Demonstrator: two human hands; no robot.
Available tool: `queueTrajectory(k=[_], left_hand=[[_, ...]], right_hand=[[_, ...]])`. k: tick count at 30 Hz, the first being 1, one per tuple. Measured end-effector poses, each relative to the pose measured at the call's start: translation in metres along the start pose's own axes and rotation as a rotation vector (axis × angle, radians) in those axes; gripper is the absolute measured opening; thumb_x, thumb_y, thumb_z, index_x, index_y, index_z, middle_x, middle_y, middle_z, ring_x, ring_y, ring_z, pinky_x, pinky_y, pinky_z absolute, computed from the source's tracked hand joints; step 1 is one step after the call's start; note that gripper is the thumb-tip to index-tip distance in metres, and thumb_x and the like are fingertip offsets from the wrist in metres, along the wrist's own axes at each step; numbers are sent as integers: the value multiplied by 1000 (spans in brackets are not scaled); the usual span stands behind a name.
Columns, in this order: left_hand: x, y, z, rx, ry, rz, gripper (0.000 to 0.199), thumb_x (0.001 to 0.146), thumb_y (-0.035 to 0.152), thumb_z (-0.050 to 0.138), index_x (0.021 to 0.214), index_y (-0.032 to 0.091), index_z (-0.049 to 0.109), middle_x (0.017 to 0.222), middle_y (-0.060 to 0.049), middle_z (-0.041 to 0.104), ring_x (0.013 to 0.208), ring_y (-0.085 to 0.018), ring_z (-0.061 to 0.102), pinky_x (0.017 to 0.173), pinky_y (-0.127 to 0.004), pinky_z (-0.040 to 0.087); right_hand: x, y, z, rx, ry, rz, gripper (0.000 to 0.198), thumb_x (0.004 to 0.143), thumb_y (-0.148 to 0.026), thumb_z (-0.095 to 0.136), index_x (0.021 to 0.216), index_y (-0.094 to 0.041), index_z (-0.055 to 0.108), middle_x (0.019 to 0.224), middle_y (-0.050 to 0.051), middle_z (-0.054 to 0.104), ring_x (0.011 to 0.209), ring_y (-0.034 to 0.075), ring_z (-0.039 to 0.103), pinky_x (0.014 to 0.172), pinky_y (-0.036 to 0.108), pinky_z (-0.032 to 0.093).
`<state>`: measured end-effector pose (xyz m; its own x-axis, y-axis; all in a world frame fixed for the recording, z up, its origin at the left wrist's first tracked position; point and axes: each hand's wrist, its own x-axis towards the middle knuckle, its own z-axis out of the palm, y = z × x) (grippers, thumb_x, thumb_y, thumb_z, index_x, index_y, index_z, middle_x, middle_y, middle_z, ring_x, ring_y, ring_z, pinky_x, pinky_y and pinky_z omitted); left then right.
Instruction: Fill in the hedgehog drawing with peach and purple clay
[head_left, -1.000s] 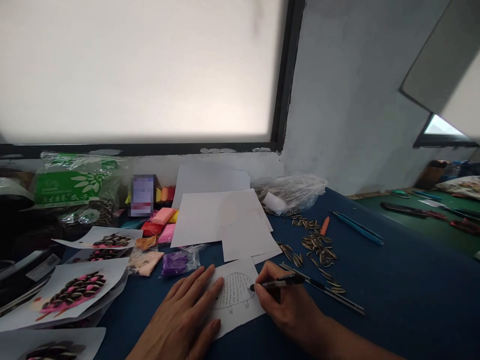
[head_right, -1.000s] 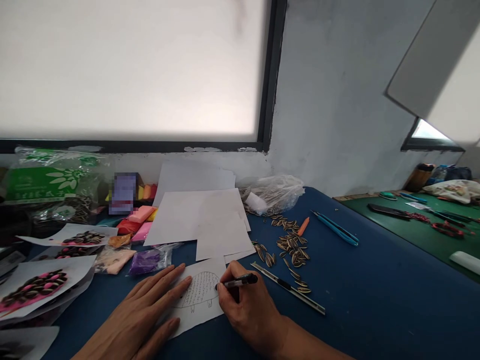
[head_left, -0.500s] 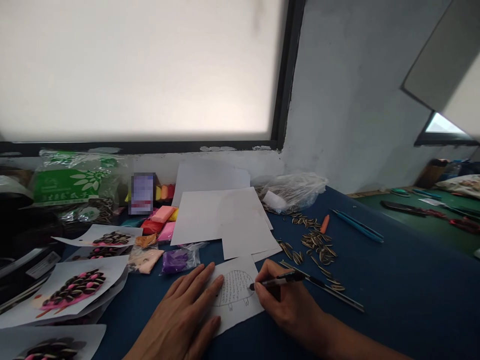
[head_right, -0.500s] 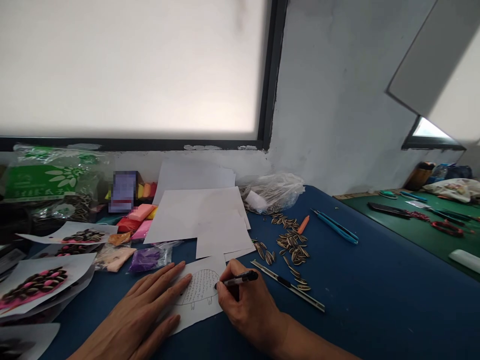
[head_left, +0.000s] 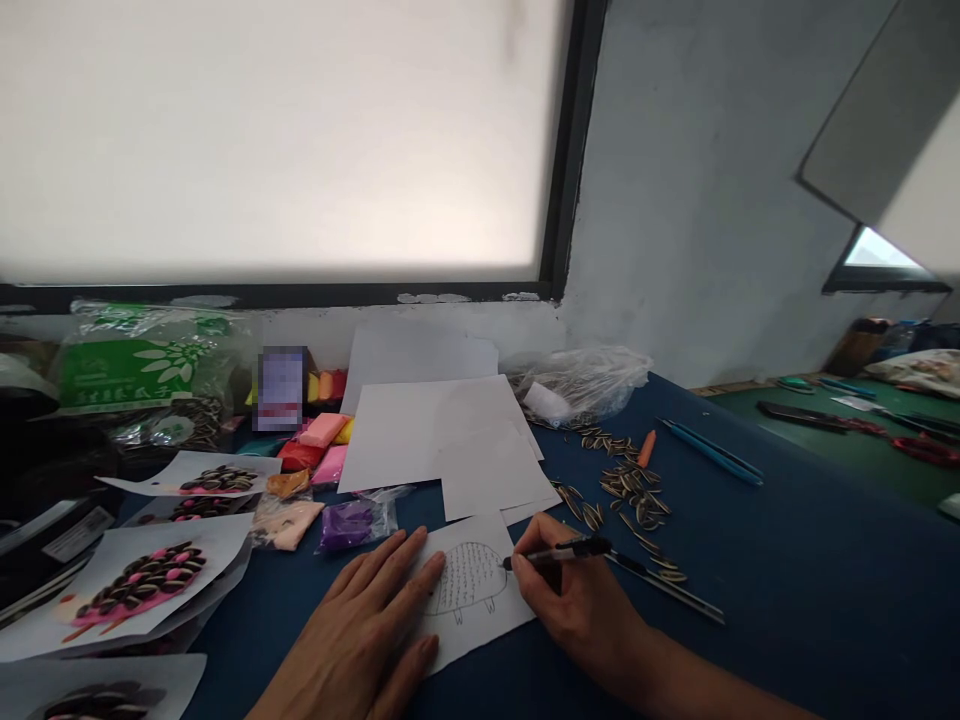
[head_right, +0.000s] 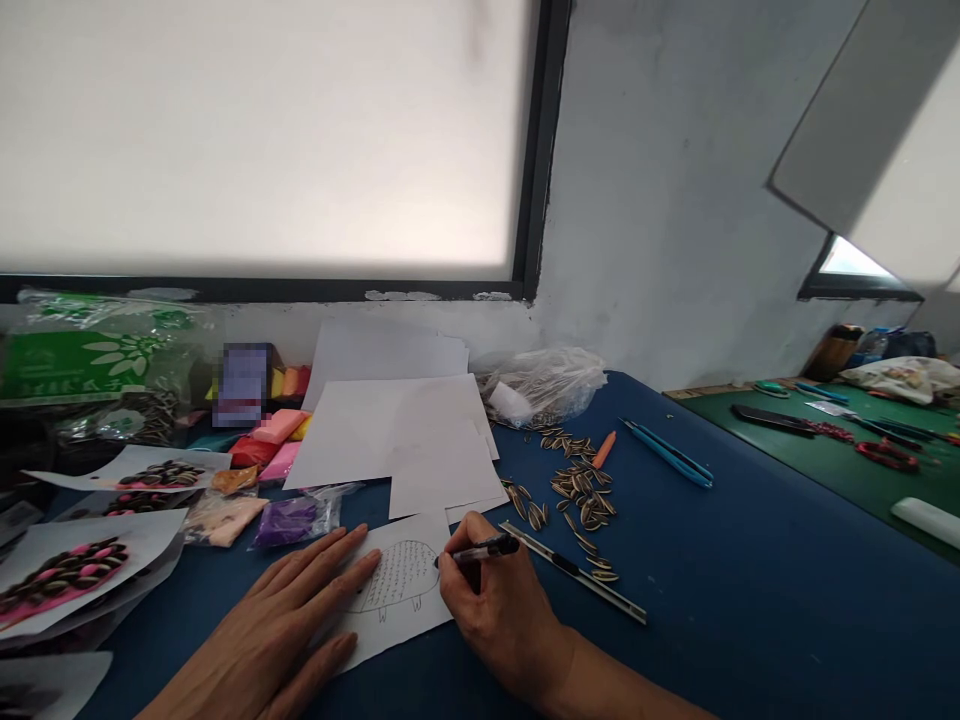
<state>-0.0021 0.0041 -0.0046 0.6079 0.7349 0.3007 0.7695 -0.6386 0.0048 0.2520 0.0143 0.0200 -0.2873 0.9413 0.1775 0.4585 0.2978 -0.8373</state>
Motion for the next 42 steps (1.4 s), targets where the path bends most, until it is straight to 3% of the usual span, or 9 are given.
queueTrajectory(k=[34,42], left_hand=[[-1,-3,0,68,-8,28,53,102,49,41,151,31,35,154,-5,38,134,-34,48,98,-48,54],[-2,6,3,31,56,-50,50,103,53,33,149,34,38,154,-1,40,135,-32,47,101,-50,52]], right_hand=[[0,1,1,12,-8,-17,13,92,-27,46,80,-22,46,63,-4,46,53,13,42,50,25,34],[0,1,1,-21,39,-24,14,91,-24,46,77,-23,45,59,-6,42,50,12,41,48,24,32]])
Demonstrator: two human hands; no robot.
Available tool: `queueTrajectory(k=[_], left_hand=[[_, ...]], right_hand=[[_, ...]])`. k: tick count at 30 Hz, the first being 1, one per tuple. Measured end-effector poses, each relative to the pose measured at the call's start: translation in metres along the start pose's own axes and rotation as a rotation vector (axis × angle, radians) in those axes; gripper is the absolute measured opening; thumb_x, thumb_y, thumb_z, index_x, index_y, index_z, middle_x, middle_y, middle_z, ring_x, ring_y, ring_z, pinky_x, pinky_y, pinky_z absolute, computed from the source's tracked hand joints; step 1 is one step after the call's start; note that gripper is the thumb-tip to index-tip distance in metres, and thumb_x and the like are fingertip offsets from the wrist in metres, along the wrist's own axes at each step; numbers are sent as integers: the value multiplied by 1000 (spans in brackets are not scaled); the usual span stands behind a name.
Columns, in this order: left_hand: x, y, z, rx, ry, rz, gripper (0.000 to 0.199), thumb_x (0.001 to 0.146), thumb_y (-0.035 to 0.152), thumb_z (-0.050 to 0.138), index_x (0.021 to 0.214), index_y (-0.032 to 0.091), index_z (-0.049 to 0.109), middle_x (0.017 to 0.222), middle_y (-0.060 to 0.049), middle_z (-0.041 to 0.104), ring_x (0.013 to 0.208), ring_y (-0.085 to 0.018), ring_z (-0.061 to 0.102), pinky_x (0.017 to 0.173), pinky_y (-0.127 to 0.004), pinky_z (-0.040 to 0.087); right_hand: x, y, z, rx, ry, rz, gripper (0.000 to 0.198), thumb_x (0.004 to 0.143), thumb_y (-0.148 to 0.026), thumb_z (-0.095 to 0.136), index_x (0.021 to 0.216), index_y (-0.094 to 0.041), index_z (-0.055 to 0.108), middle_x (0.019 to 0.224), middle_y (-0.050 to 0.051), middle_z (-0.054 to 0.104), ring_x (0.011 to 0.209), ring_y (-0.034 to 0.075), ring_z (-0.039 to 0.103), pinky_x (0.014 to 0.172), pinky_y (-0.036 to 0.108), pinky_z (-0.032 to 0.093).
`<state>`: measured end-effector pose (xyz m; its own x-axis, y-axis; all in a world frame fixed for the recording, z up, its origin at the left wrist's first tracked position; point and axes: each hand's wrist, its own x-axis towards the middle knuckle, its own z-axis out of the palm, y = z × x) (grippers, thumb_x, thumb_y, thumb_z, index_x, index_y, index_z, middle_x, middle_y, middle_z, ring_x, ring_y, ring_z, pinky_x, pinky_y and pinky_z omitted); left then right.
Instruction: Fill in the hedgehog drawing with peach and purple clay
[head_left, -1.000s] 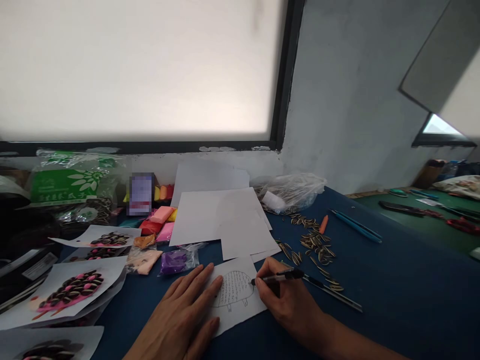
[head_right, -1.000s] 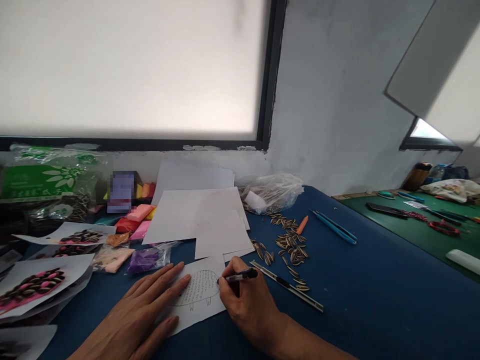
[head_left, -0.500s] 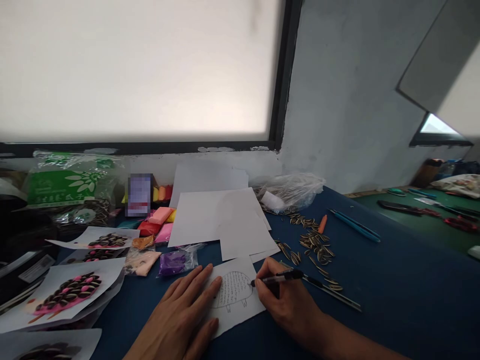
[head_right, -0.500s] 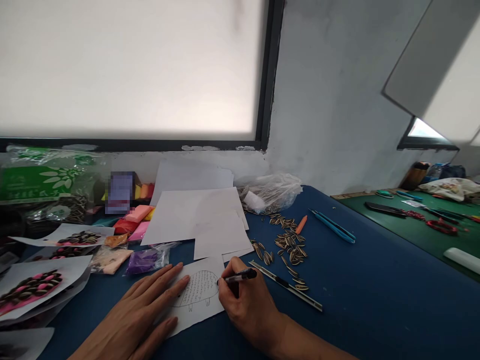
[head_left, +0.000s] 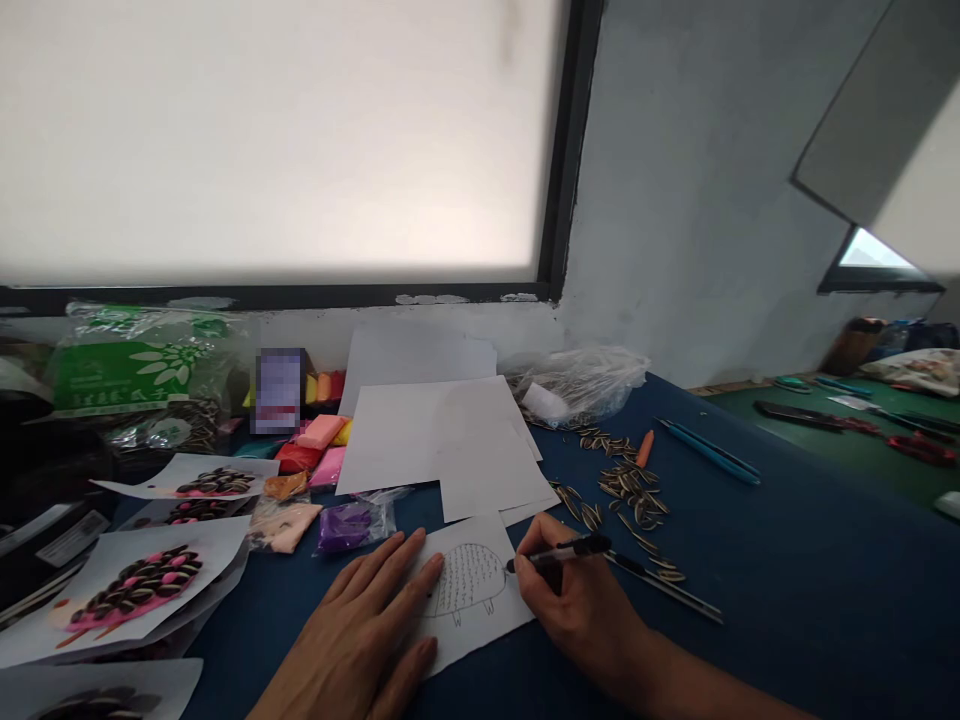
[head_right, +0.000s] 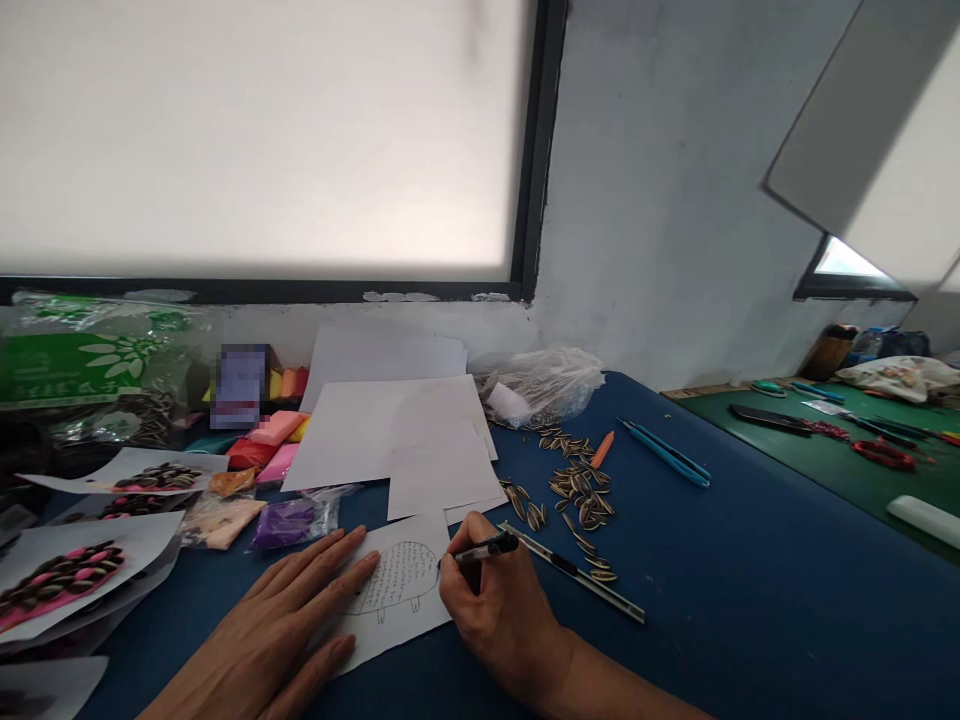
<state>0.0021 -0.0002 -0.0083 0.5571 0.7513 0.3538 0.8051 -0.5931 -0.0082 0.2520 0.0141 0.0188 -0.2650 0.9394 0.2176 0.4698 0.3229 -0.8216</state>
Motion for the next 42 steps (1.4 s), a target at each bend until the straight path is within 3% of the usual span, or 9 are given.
queueTrajectory(k=[15,23,42], left_hand=[[0,1,0,24,-1,-17,51,104,54,27,148,34,40,154,-2,41,136,-31,46,102,-51,50],[-1,1,3,0,34,-18,49,103,53,34,148,34,41,153,-2,43,135,-31,47,103,-48,50],[-2,1,5,-15,34,-21,49,104,52,32,148,33,42,153,-3,43,136,-31,46,103,-48,49]], right_hand=[[0,2,1,-27,-9,1,13,91,-25,46,79,-22,45,60,-6,46,50,12,42,48,24,32],[0,0,1,-12,-15,12,13,91,-25,46,78,-22,45,60,-5,45,50,12,41,48,24,31],[-1,1,0,-7,-50,6,15,92,-27,47,78,-22,47,62,-5,47,53,13,45,51,25,34]])
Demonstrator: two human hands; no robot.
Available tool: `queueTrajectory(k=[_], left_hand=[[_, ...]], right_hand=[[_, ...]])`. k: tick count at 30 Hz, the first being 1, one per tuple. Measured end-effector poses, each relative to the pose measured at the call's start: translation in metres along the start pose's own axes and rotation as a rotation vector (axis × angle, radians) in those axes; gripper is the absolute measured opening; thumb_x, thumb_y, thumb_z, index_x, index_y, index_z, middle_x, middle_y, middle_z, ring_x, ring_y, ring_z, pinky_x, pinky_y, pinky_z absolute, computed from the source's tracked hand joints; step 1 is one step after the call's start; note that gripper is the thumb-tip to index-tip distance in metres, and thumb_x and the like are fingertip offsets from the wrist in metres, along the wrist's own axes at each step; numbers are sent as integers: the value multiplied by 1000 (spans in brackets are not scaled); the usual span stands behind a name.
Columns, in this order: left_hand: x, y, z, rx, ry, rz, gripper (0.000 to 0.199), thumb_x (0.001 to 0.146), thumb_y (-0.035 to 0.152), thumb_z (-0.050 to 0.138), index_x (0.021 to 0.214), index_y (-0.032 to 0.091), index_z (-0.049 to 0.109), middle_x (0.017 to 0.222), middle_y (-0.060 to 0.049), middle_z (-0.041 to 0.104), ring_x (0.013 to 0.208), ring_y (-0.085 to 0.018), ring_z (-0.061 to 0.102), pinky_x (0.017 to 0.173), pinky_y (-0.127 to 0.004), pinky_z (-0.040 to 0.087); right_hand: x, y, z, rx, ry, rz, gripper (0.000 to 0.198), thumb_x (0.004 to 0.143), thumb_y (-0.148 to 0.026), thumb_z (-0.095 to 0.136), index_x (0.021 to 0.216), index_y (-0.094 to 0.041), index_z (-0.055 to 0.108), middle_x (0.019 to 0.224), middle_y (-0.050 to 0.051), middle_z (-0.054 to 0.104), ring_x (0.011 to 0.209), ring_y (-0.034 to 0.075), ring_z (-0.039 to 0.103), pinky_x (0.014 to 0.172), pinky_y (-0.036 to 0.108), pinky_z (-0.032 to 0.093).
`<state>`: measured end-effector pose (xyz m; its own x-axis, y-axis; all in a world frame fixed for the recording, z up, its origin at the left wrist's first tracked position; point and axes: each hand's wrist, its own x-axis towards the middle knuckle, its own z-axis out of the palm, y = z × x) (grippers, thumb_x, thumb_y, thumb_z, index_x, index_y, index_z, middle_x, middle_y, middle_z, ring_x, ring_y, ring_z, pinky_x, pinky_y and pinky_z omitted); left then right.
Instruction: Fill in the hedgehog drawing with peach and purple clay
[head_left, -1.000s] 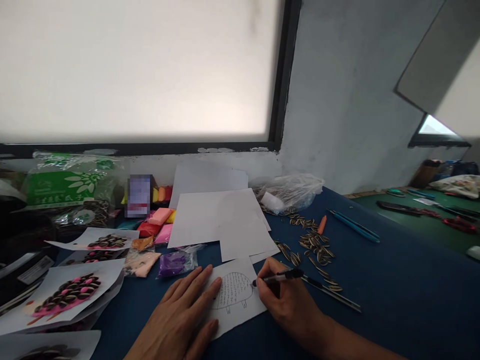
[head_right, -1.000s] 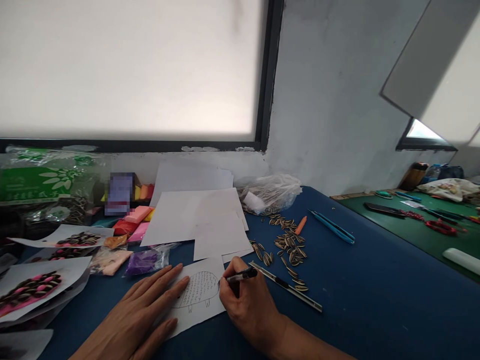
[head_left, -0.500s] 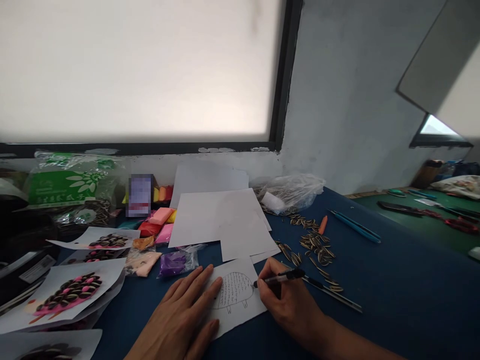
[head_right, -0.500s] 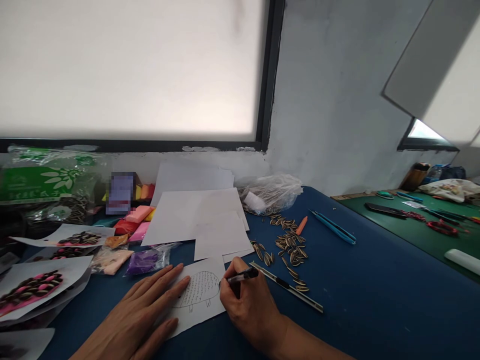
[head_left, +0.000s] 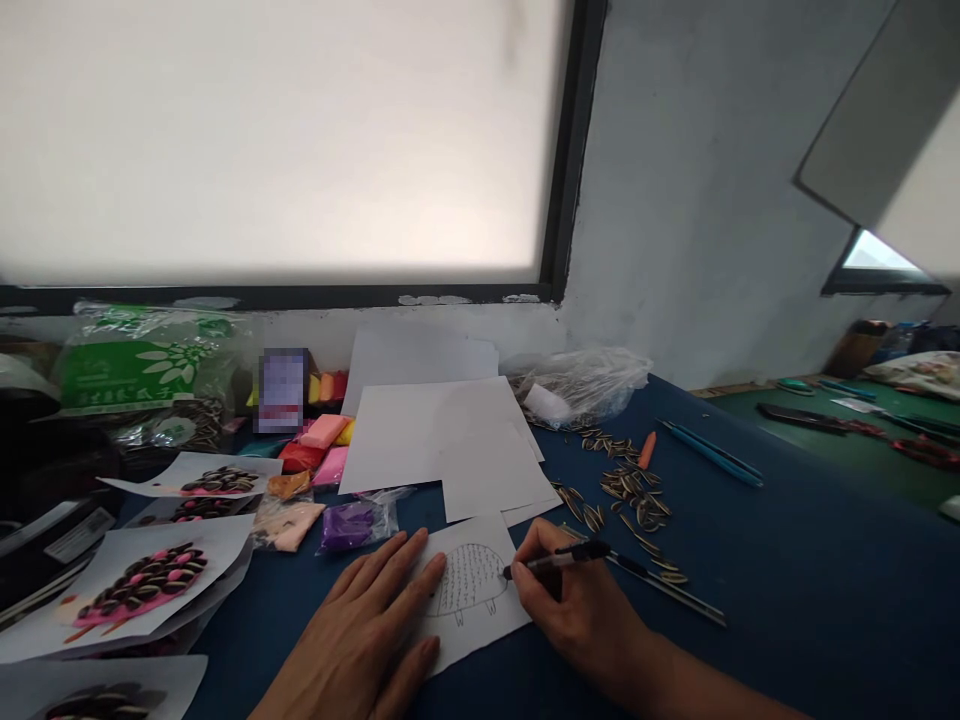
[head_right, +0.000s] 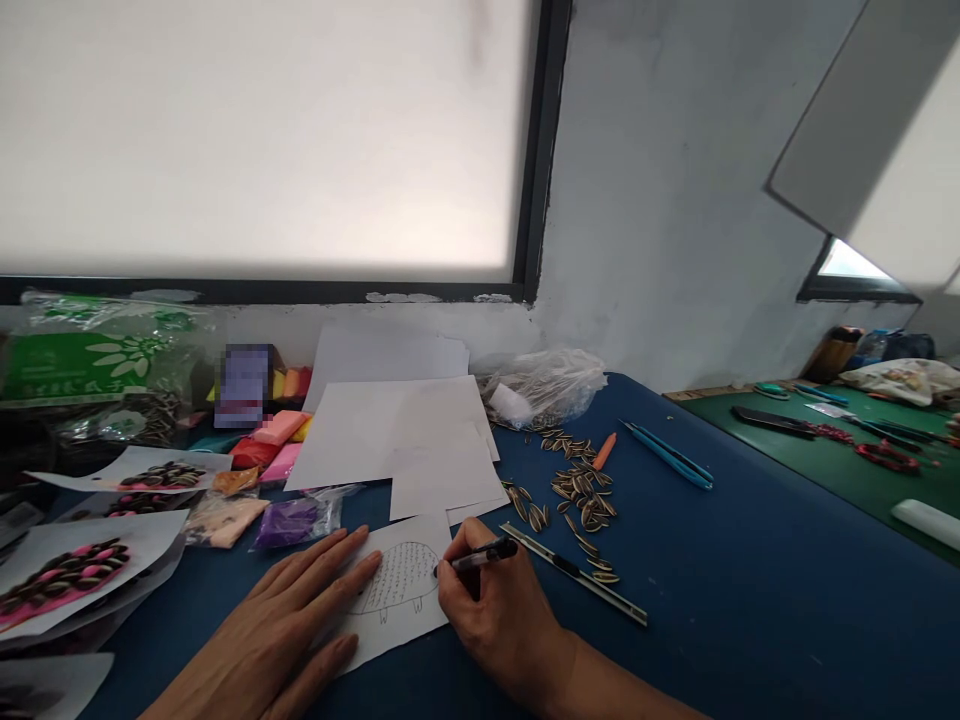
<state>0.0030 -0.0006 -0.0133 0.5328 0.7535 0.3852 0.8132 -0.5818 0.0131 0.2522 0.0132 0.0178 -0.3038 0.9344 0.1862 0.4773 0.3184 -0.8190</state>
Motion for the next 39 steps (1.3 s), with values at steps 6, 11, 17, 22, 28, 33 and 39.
queueTrajectory(k=[6,11,17,22,28,33,39], left_hand=[[0,-1,0,3,4,7,50,103,53,31,147,33,42,153,-3,43,136,-30,46,104,-48,49],[0,-1,2,-12,14,3,49,103,52,34,148,34,41,153,-3,44,135,-32,47,103,-47,49],[0,-1,1,-10,11,8,50,103,52,34,148,33,41,153,-3,43,136,-32,47,103,-49,49],[1,-2,-3,-15,-8,13,50,103,52,34,148,33,41,153,-3,42,136,-31,47,103,-48,49],[1,-2,-3,-26,-12,2,49,102,51,36,149,35,40,153,-2,43,135,-33,48,103,-50,49],[0,0,1,-31,10,-11,50,102,54,33,147,35,42,153,-1,43,136,-33,46,104,-48,48],[1,-1,0,-18,2,-3,50,103,53,31,148,33,42,153,-3,43,135,-32,47,103,-50,49]], right_hand=[[1,2,1,7,15,2,14,91,-26,49,78,-22,45,62,-5,47,52,12,45,50,24,33],[2,0,0,29,-3,2,14,91,-25,48,78,-22,46,63,-5,47,53,13,45,50,24,34],[1,2,1,20,25,-7,13,89,-22,49,76,-22,45,62,-5,47,52,12,45,51,25,34],[1,2,0,34,14,-12,12,89,-22,50,77,-22,46,62,-5,46,52,12,44,49,24,33],[2,-1,-1,33,80,21,13,89,-22,48,76,-22,45,60,-6,42,51,12,42,47,23,30],[2,-1,-1,8,58,16,13,88,-23,48,76,-23,45,59,-6,44,50,12,44,47,24,32],[2,0,0,-5,40,22,13,90,-23,48,77,-22,46,60,-6,45,51,13,45,48,24,32]])
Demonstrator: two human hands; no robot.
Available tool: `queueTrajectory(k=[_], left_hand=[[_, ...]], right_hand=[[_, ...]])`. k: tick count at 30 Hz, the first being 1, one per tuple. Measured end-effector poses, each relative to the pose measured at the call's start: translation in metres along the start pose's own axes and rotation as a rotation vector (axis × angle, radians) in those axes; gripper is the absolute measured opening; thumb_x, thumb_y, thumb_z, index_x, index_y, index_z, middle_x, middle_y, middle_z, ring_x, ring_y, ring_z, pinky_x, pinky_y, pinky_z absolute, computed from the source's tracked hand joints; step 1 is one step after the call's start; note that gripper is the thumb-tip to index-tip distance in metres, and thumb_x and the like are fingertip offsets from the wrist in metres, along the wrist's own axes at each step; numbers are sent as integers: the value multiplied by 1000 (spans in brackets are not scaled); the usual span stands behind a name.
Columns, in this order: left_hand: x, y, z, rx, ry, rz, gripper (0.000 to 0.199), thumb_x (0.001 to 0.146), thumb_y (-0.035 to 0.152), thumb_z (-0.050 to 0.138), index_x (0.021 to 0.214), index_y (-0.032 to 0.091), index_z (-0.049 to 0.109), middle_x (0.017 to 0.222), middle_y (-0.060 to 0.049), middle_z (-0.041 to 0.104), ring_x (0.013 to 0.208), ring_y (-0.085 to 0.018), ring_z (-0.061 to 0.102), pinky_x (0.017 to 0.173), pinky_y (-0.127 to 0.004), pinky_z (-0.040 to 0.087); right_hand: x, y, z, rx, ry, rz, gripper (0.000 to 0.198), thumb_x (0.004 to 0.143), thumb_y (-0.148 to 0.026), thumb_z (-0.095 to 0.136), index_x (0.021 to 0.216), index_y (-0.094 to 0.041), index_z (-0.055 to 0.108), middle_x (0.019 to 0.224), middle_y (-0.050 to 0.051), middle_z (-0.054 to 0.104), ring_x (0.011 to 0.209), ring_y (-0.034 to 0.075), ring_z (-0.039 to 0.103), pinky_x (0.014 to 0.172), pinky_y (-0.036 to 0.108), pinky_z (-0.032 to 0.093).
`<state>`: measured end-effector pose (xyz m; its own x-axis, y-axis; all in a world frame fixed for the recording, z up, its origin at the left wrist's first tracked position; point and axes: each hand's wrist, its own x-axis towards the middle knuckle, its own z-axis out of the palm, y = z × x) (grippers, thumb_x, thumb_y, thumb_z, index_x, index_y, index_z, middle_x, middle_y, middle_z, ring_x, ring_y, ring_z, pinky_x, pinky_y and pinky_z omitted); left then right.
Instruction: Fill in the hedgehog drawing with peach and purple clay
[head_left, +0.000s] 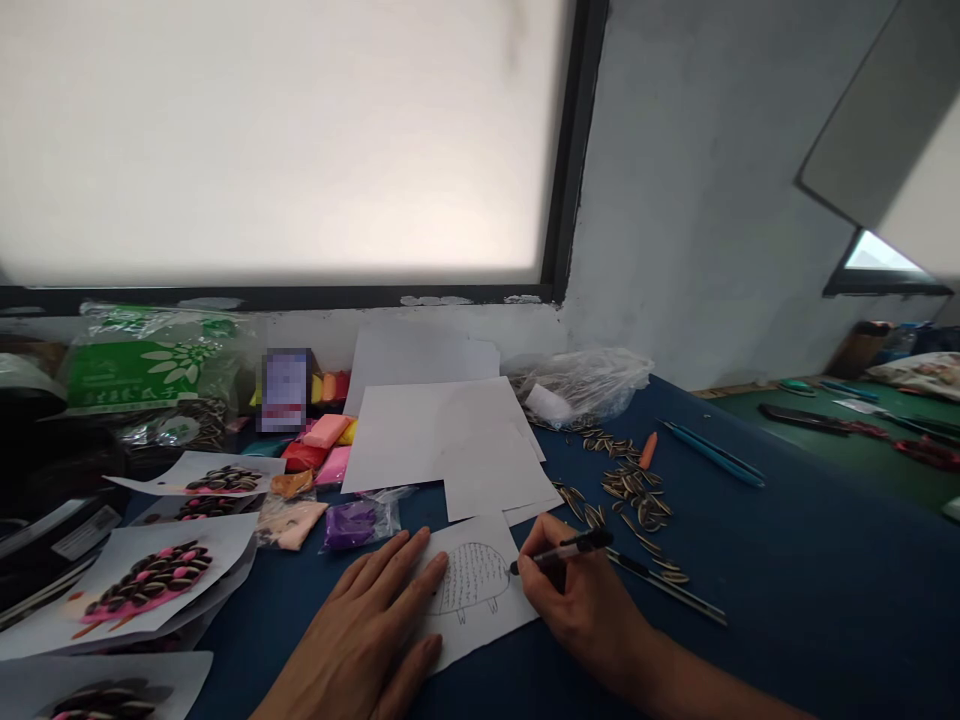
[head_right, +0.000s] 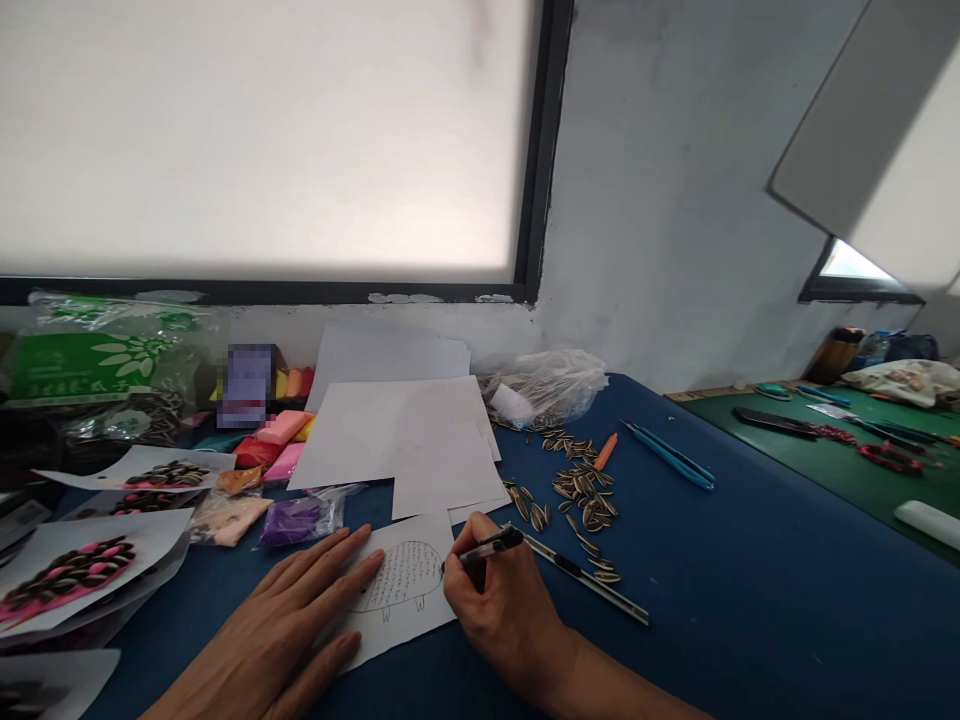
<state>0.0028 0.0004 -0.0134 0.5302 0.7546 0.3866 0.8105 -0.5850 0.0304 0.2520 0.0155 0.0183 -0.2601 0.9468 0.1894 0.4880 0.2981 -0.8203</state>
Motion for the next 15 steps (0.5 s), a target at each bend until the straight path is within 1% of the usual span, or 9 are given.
queueTrajectory(k=[6,11,15], left_hand=[[-1,-1,1,-5,12,16,49,103,52,33,148,33,41,153,-4,44,134,-32,48,103,-48,49],[-1,-2,0,2,0,-4,49,103,52,33,148,34,41,154,-2,42,135,-33,46,104,-48,48],[0,-3,-2,15,-34,40,50,103,51,36,150,34,37,154,-1,41,135,-32,48,102,-46,50]], right_hand=[[-1,0,0,9,-7,-1,14,91,-22,47,77,-22,44,59,-7,44,50,12,44,48,24,31],[-2,1,1,17,-6,-2,13,89,-20,49,77,-22,44,60,-6,45,51,12,44,48,23,32],[-2,0,0,34,-26,0,13,90,-22,48,77,-22,45,59,-7,44,50,12,43,47,23,31]])
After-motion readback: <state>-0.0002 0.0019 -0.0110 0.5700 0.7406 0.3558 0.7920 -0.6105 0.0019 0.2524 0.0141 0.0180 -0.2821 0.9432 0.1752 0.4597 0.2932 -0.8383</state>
